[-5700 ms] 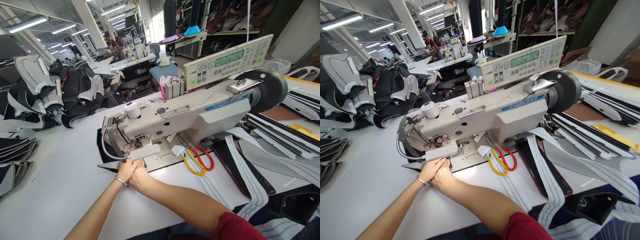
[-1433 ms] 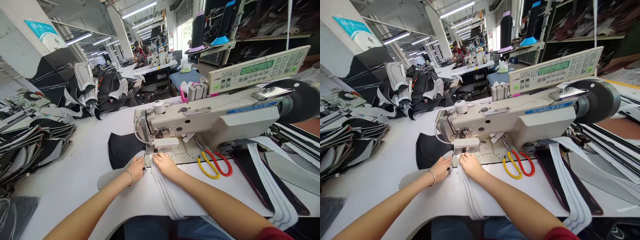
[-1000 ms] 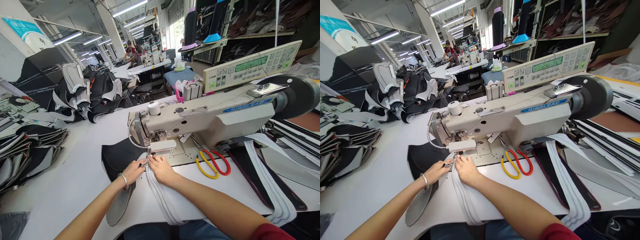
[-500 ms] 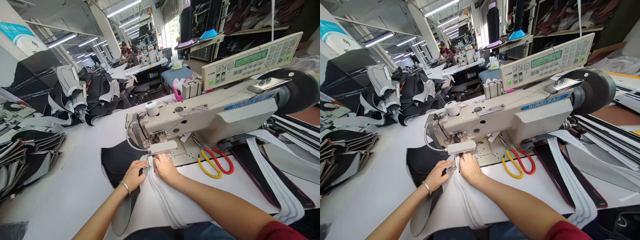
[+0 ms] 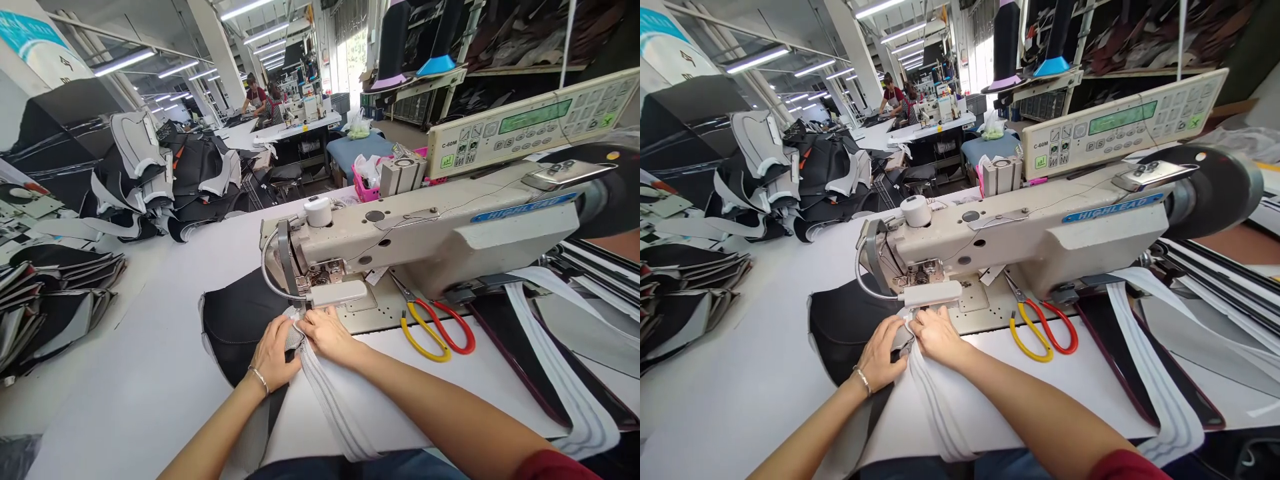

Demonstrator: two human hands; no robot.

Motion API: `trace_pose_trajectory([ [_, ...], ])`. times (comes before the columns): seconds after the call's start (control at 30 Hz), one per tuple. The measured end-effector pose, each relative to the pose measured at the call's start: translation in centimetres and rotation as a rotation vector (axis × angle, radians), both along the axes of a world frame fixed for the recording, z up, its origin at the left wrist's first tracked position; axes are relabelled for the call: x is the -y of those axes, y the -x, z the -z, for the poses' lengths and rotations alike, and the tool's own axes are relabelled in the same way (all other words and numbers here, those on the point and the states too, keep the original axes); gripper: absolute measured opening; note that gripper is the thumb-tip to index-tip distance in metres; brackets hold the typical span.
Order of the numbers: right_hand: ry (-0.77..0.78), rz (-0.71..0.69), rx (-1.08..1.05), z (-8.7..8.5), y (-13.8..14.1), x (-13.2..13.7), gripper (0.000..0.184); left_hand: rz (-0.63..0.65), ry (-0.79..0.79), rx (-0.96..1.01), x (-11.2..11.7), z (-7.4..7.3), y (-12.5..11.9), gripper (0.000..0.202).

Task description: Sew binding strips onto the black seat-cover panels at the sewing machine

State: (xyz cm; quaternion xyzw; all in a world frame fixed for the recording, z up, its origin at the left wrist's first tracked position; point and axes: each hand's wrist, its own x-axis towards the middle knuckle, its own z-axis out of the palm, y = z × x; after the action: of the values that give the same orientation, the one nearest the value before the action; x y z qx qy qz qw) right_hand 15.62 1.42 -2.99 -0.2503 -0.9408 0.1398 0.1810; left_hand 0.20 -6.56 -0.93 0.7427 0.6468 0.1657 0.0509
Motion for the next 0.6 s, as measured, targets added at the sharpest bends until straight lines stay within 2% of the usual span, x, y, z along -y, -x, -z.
trace_pose_trajectory([
  [0.1, -0.058, -0.017, -0.002, 0.0, -0.1, 0.0, 0.019, -0.005, 0.092, 0.0, 0.0, -0.4, 0.1, 0.053],
  [0.27, -0.06, -0.17, 0.013, 0.3, -0.1, -0.2, 0.019, -0.01, 0.126, 0.009, 0.0, -0.6, 0.1, 0.049],
  [0.37, -0.038, -0.112, 0.029, 0.4, 0.0, -0.7, 0.015, -0.025, 0.138, -0.009, -0.9, -0.6, -0.1, 0.05],
  [0.6, -0.013, 0.052, 0.056, 0.0, -1.0, -3.0, 0.008, -0.083, 0.18, -0.071, -4.6, -0.7, -2.1, 0.049],
])
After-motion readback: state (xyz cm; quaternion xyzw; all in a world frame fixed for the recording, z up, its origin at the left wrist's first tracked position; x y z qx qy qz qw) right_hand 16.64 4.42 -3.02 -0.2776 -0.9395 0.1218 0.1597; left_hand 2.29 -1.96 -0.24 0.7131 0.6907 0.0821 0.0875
